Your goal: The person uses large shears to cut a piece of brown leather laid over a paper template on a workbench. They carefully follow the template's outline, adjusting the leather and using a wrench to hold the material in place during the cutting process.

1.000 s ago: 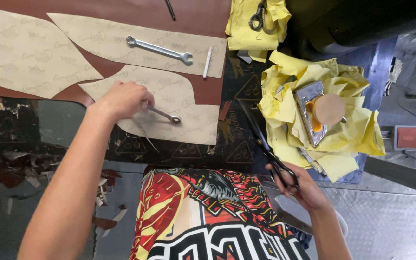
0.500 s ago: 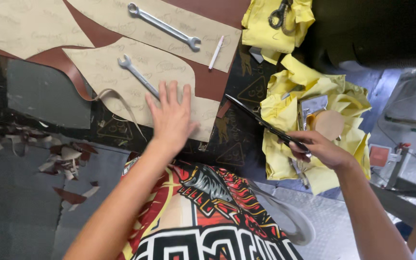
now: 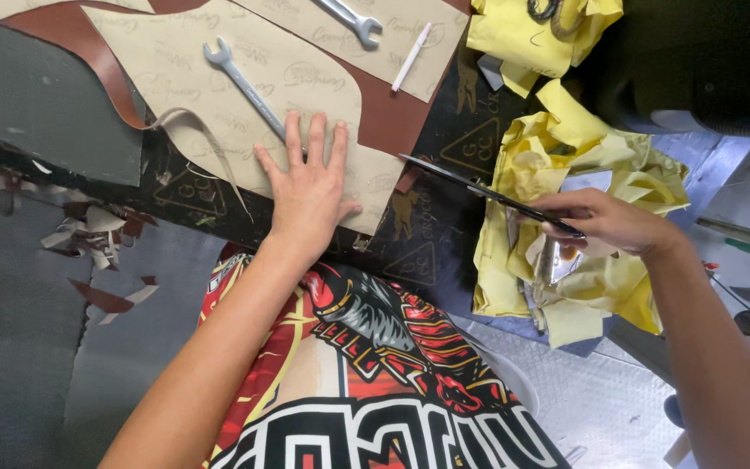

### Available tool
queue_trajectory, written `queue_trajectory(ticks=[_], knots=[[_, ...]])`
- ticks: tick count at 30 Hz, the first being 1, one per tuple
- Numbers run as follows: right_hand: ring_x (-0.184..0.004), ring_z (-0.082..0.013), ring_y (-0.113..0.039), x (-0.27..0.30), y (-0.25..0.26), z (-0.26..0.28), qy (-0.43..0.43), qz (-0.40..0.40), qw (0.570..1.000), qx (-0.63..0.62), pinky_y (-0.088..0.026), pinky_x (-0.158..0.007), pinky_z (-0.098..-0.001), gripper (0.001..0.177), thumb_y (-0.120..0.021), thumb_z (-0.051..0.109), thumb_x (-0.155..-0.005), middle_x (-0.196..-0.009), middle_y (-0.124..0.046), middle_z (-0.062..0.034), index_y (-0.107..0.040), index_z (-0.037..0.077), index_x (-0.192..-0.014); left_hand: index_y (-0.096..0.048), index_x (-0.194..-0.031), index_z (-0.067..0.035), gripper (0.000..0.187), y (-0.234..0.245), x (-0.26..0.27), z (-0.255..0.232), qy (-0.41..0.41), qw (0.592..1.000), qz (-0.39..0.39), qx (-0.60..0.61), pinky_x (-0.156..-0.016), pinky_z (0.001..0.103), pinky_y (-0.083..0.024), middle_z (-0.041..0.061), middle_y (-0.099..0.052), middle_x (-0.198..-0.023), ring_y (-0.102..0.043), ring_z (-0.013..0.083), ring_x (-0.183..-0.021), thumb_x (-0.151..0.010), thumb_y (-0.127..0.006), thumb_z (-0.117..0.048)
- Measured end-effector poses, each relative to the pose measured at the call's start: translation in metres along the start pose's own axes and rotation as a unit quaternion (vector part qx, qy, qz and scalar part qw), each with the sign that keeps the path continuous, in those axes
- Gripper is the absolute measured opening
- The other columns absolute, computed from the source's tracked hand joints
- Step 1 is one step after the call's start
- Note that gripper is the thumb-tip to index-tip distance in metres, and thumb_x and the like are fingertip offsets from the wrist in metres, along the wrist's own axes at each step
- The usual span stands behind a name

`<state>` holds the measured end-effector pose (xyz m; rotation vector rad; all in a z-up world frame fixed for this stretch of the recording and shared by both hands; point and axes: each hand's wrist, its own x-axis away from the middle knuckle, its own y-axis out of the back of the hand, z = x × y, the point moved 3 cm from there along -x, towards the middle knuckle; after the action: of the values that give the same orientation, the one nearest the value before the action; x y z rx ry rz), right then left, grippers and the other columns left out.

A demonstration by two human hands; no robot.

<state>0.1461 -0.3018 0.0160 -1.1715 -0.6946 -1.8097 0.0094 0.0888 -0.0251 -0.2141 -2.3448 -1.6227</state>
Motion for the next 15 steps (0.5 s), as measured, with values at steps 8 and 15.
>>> queue_trajectory(ticks=[8, 15], knots=[[-0.067, -0.0130, -0.065, 0.000, -0.010, 0.024, 0.006, -0.006, 0.998, 0.061, -0.056, -0.057, -0.0323, 0.040, -0.066, 0.018, -0.089, -0.084, -0.071, -0.0064, -0.071, 0.007, -0.128, -0.034, -0.157, -0.009, 0.115, 0.002, 0.000, 0.001, -0.005, 1.000, -0.011, 0.013, -0.101, 0.086, -0.023, 0.019, -0.027, -0.161, -0.013, 0.0474, -0.150, -0.064, -0.089, -0.048], [-0.056, -0.0164, -0.066, 0.001, -0.012, 0.026, -0.021, -0.014, 0.997, 0.078, -0.055, -0.052, -0.0322, 0.040, -0.066, 0.019, -0.089, -0.076, -0.070, -0.0070, -0.071, 0.007, -0.127, -0.035, -0.157, -0.009, 0.114, 0.001, 0.000, 0.001, -0.002, 1.000, -0.013, 0.019, -0.101, 0.086, -0.023, 0.018, -0.027, -0.161, -0.014, 0.0470, -0.149, -0.064, -0.090, -0.047]])
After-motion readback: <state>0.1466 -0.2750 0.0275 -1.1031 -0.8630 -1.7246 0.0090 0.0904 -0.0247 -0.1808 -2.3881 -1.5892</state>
